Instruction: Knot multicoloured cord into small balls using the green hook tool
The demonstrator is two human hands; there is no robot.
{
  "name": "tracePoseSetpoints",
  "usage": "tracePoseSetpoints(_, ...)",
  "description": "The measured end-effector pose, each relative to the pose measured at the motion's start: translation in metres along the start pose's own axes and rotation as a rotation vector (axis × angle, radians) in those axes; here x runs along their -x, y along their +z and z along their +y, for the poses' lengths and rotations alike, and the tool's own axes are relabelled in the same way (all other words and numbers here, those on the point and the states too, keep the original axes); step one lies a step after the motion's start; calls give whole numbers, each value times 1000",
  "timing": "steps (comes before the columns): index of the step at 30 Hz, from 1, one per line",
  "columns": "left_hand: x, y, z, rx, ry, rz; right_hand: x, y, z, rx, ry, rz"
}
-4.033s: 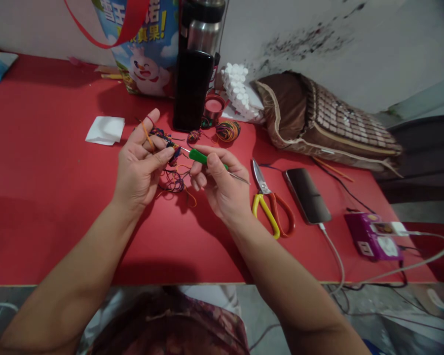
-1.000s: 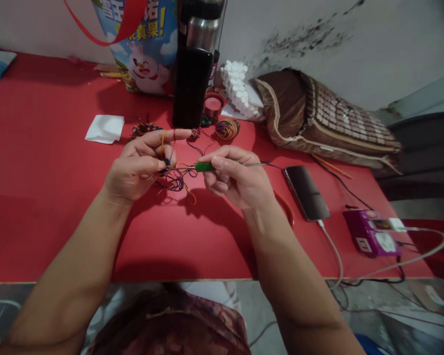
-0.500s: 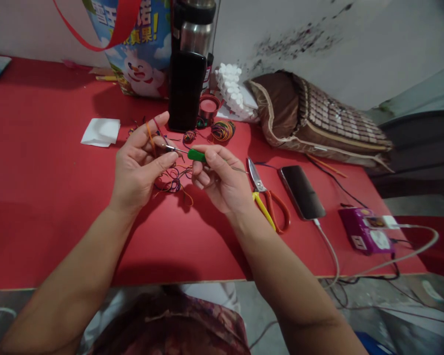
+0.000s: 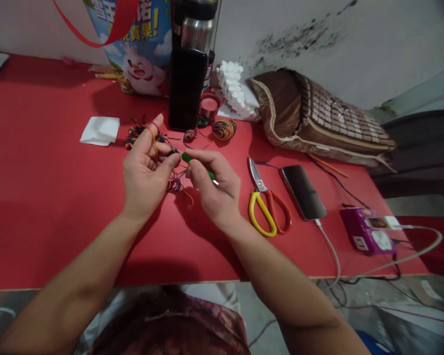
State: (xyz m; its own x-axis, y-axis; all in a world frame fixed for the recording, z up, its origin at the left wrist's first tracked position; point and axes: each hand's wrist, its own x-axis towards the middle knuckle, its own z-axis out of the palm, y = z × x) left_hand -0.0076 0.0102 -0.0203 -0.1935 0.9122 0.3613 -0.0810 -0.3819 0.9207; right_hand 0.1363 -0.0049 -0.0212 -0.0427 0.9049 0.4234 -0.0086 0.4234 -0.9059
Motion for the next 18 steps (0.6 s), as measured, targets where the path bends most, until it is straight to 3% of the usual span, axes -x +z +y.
tracePoseSetpoints(2, 4, 3, -2, 54, -29, -38, 4, 4, 2, 106, -85, 6)
tracePoseSetpoints(9, -1, -7, 12, 273, -231, -119, 8, 1, -5, 146, -108, -26)
tracePoseSetpoints(14, -14, -17, 14, 341, -219, -127, 5, -4, -13, -31, 65, -2)
tracePoseSetpoints(18, -19, -20, 14, 392, -213, -147, 1, -8, -16, -87, 96, -6)
